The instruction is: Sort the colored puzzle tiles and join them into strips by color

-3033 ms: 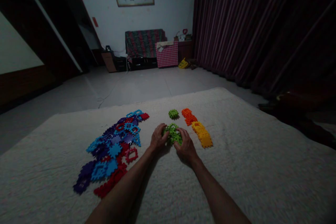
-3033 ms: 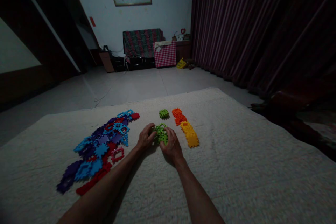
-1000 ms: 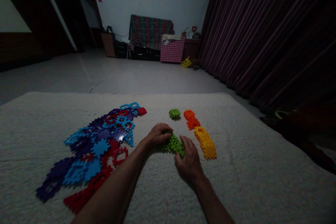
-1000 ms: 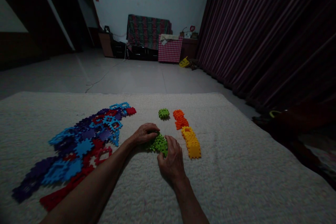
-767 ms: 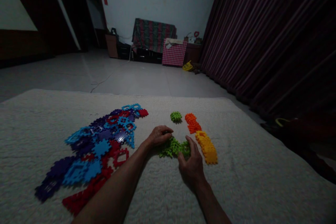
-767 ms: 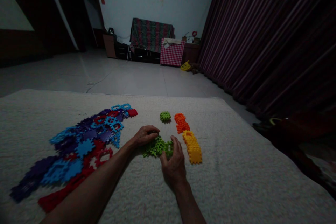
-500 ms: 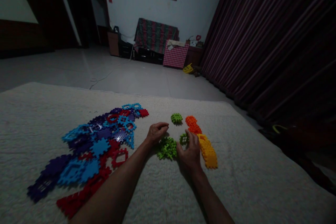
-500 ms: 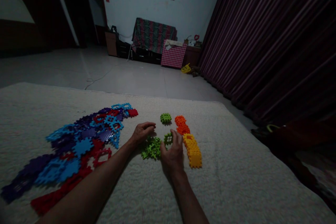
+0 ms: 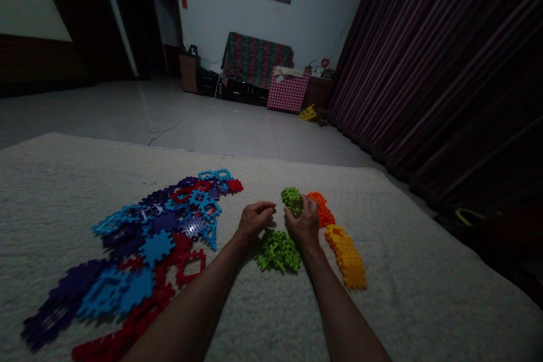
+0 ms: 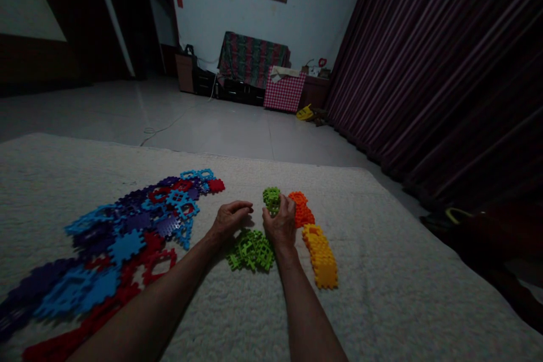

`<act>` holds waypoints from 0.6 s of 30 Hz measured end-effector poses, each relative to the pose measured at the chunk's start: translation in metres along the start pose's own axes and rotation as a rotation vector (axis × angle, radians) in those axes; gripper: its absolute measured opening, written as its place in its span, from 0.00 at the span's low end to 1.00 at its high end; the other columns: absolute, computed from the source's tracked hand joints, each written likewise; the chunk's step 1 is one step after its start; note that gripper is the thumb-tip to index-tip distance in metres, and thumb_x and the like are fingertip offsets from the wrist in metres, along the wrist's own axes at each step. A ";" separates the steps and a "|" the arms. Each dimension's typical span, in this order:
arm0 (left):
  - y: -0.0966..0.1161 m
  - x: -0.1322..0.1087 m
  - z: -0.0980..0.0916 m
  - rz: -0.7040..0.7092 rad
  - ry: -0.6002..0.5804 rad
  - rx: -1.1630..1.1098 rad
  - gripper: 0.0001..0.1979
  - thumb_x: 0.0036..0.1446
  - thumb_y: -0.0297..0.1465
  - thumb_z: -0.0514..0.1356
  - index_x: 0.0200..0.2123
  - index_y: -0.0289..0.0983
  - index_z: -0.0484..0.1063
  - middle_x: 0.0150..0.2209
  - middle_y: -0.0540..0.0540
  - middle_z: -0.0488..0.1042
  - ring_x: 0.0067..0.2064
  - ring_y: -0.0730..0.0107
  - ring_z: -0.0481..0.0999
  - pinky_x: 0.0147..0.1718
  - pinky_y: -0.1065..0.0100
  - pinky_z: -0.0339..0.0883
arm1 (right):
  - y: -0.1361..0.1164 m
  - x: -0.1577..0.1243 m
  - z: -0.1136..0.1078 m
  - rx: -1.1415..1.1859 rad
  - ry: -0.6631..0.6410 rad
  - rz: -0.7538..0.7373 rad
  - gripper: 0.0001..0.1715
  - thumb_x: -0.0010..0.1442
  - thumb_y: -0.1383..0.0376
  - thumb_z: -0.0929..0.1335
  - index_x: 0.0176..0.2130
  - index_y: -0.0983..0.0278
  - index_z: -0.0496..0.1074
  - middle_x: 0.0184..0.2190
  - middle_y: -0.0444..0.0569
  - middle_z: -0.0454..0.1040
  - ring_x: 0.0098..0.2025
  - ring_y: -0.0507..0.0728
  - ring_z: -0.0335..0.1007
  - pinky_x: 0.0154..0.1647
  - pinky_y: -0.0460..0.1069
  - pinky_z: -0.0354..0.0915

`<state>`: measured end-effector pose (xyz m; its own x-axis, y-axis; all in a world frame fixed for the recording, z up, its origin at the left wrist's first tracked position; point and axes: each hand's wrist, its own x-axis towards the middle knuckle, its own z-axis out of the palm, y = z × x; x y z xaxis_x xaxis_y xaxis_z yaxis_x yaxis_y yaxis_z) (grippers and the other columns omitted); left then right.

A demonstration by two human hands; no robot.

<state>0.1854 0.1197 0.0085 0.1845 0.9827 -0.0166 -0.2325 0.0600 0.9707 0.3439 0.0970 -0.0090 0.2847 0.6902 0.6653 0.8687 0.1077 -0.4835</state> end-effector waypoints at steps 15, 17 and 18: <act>0.006 -0.002 0.000 0.023 0.009 0.058 0.12 0.38 0.33 0.66 0.29 0.34 0.80 0.26 0.45 0.79 0.24 0.73 0.74 0.24 0.72 0.69 | 0.005 -0.001 0.004 -0.012 -0.018 0.018 0.32 0.53 0.62 0.68 0.56 0.70 0.63 0.50 0.62 0.67 0.55 0.65 0.62 0.57 0.62 0.62; 0.005 -0.002 0.000 0.028 0.012 0.062 0.12 0.38 0.33 0.66 0.29 0.34 0.80 0.27 0.45 0.79 0.24 0.73 0.74 0.24 0.72 0.69 | 0.005 -0.001 0.004 -0.008 -0.011 0.016 0.32 0.53 0.62 0.68 0.56 0.70 0.63 0.50 0.63 0.67 0.55 0.66 0.62 0.57 0.62 0.62; 0.005 -0.002 0.000 0.030 0.013 0.063 0.12 0.39 0.33 0.66 0.29 0.34 0.80 0.27 0.45 0.79 0.24 0.73 0.74 0.24 0.71 0.69 | 0.004 -0.001 0.004 -0.003 -0.006 0.010 0.32 0.53 0.62 0.68 0.56 0.70 0.63 0.50 0.62 0.67 0.55 0.66 0.62 0.57 0.63 0.62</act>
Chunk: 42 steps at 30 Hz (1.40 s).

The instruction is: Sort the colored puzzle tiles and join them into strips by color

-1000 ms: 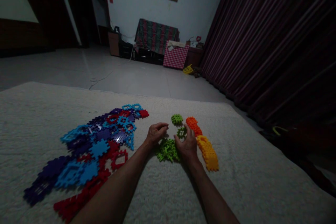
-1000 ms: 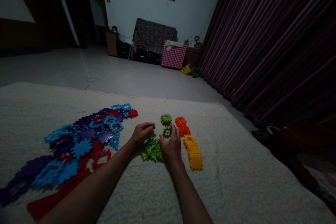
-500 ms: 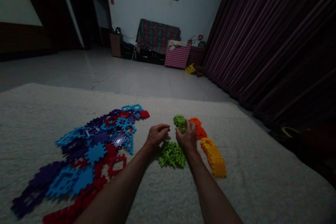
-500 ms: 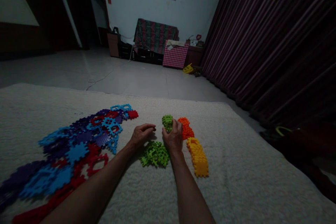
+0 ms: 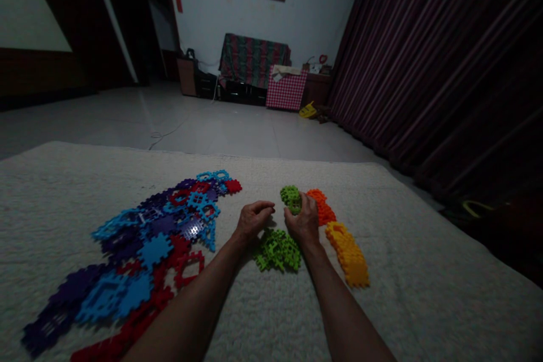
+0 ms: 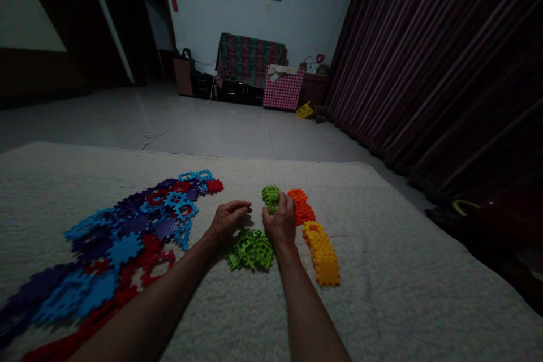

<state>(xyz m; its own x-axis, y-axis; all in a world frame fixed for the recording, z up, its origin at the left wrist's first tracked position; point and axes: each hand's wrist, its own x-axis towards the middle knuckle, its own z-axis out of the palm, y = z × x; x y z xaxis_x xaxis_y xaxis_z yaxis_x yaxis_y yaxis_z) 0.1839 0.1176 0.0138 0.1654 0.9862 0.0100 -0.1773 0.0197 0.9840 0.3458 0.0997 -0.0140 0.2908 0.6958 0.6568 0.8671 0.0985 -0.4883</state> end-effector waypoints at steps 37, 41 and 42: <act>-0.007 0.004 -0.002 -0.012 0.036 -0.051 0.13 0.41 0.34 0.63 0.32 0.34 0.79 0.27 0.46 0.77 0.21 0.76 0.71 0.20 0.74 0.64 | -0.030 -0.047 -0.094 0.399 -0.618 -0.024 0.24 0.52 0.66 0.66 0.49 0.63 0.71 0.49 0.53 0.72 0.54 0.59 0.68 0.57 0.56 0.64; 0.000 0.000 0.000 -0.022 0.045 -0.044 0.12 0.40 0.34 0.64 0.30 0.34 0.79 0.26 0.46 0.77 0.20 0.76 0.70 0.20 0.74 0.63 | -0.026 -0.047 -0.089 0.431 -0.539 0.055 0.17 0.57 0.63 0.64 0.44 0.63 0.74 0.44 0.52 0.76 0.49 0.59 0.72 0.53 0.55 0.67; 0.001 0.000 0.000 -0.022 0.051 -0.042 0.12 0.39 0.34 0.64 0.29 0.34 0.79 0.26 0.46 0.77 0.20 0.76 0.70 0.19 0.74 0.62 | -0.025 -0.048 -0.087 0.420 -0.512 0.090 0.17 0.58 0.61 0.64 0.44 0.64 0.74 0.43 0.53 0.77 0.47 0.59 0.73 0.51 0.54 0.68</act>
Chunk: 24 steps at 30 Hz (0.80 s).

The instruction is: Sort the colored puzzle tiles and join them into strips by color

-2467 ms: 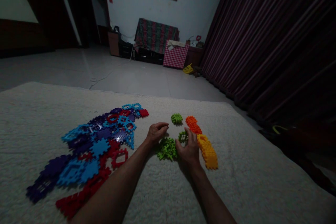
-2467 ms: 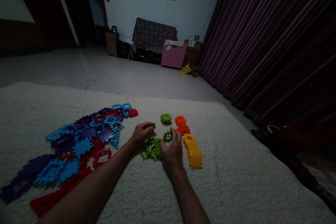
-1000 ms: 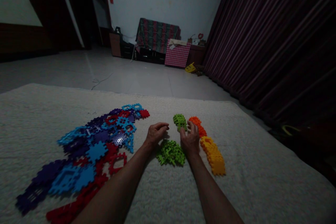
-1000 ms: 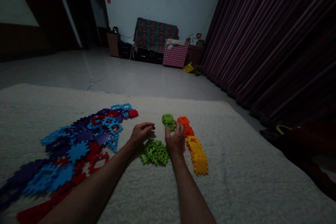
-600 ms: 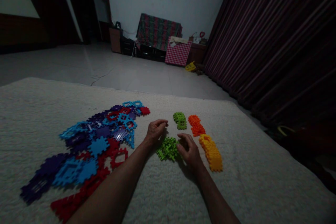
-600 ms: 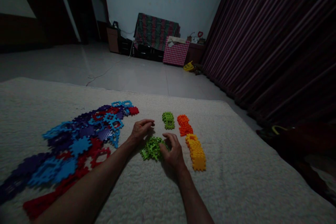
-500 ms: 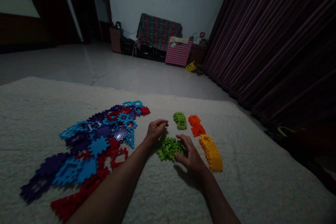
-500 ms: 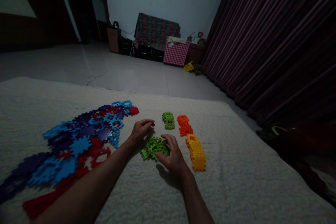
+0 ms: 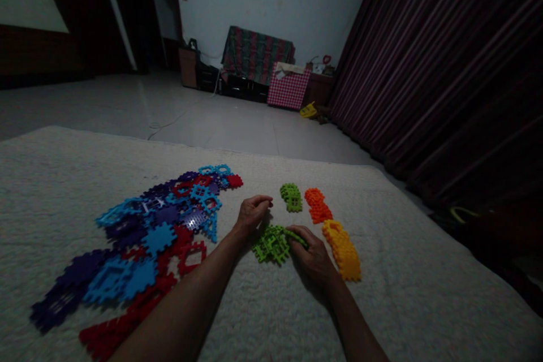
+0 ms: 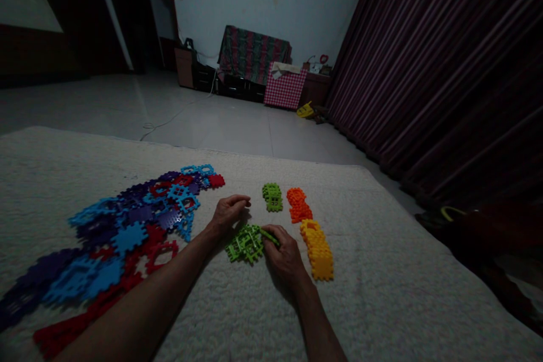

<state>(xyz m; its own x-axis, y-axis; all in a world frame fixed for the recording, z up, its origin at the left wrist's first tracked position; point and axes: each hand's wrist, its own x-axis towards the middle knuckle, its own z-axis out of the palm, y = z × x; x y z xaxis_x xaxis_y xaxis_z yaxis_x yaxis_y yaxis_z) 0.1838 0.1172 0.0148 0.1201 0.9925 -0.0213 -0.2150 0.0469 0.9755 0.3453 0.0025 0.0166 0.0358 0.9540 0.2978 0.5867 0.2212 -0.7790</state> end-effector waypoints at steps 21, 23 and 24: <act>-0.009 0.005 -0.001 0.019 -0.020 -0.023 0.13 0.39 0.33 0.64 0.30 0.33 0.79 0.26 0.46 0.76 0.21 0.75 0.72 0.20 0.74 0.62 | 0.012 0.001 0.013 -0.659 0.293 0.020 0.29 0.52 0.62 0.67 0.52 0.69 0.68 0.47 0.61 0.69 0.50 0.66 0.66 0.52 0.60 0.65; -0.003 0.002 -0.001 0.010 -0.014 -0.017 0.12 0.38 0.33 0.64 0.29 0.33 0.79 0.25 0.46 0.76 0.20 0.75 0.71 0.19 0.74 0.62 | 0.010 0.000 0.011 -0.719 0.263 0.069 0.26 0.52 0.61 0.68 0.50 0.69 0.70 0.42 0.60 0.70 0.47 0.65 0.67 0.50 0.59 0.66; -0.001 0.001 -0.001 0.003 -0.013 -0.016 0.12 0.38 0.33 0.64 0.29 0.33 0.79 0.25 0.46 0.76 0.20 0.75 0.71 0.19 0.74 0.62 | 0.009 -0.001 0.010 -0.737 0.239 0.080 0.24 0.53 0.61 0.68 0.48 0.69 0.71 0.41 0.59 0.70 0.46 0.65 0.67 0.49 0.58 0.66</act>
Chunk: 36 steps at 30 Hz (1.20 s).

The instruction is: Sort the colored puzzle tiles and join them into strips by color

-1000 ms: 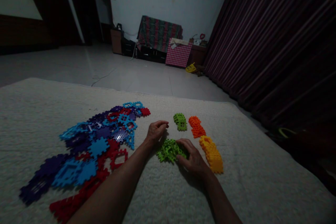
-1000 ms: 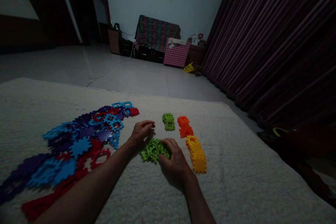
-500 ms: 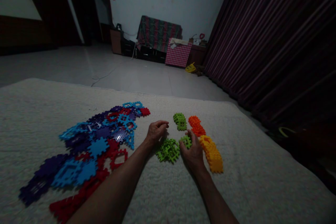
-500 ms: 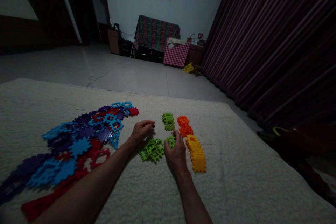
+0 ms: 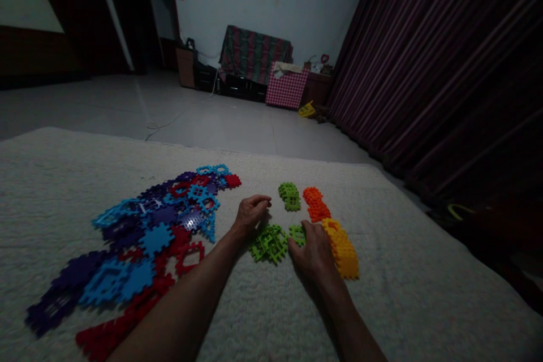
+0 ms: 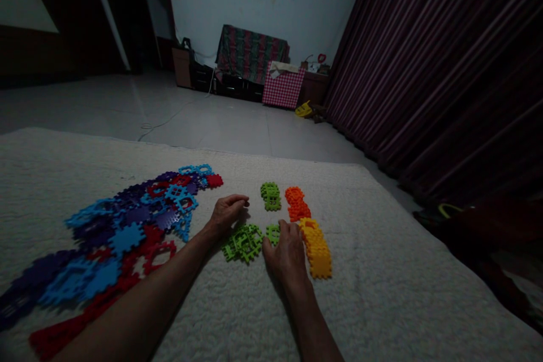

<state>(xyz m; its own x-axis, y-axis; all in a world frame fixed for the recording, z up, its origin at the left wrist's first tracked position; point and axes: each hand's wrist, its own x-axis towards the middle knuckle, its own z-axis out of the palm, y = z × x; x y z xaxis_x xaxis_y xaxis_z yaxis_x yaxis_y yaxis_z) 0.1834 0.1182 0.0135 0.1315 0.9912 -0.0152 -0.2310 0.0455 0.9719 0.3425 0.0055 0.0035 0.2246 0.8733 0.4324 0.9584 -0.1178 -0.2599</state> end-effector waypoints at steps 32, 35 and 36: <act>-0.016 0.008 0.000 0.007 -0.035 0.005 0.13 0.43 0.34 0.63 0.32 0.33 0.78 0.27 0.46 0.76 0.20 0.73 0.73 0.18 0.73 0.65 | 0.002 0.068 0.052 0.291 0.342 -0.101 0.28 0.56 0.60 0.66 0.54 0.67 0.64 0.50 0.61 0.67 0.55 0.65 0.62 0.56 0.63 0.62; -0.016 0.007 0.000 0.014 -0.042 0.008 0.13 0.43 0.34 0.63 0.32 0.33 0.78 0.27 0.46 0.76 0.20 0.74 0.73 0.18 0.73 0.65 | 0.003 0.069 0.055 0.295 0.341 -0.109 0.28 0.56 0.60 0.66 0.55 0.67 0.64 0.51 0.61 0.67 0.54 0.65 0.63 0.57 0.63 0.61; -0.016 0.007 0.000 0.016 -0.040 0.006 0.13 0.43 0.34 0.63 0.32 0.33 0.78 0.26 0.46 0.76 0.20 0.74 0.73 0.18 0.73 0.66 | 0.004 0.069 0.055 0.295 0.337 -0.107 0.28 0.56 0.60 0.66 0.55 0.67 0.64 0.51 0.61 0.67 0.54 0.65 0.63 0.57 0.63 0.61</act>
<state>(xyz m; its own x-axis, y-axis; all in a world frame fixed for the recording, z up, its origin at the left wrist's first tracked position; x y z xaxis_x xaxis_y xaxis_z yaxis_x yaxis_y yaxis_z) 0.1877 0.1247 -0.0019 0.1660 0.9861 0.0095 -0.2273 0.0289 0.9734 0.3519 0.0915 -0.0150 0.2184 0.6652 0.7140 0.8991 0.1472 -0.4123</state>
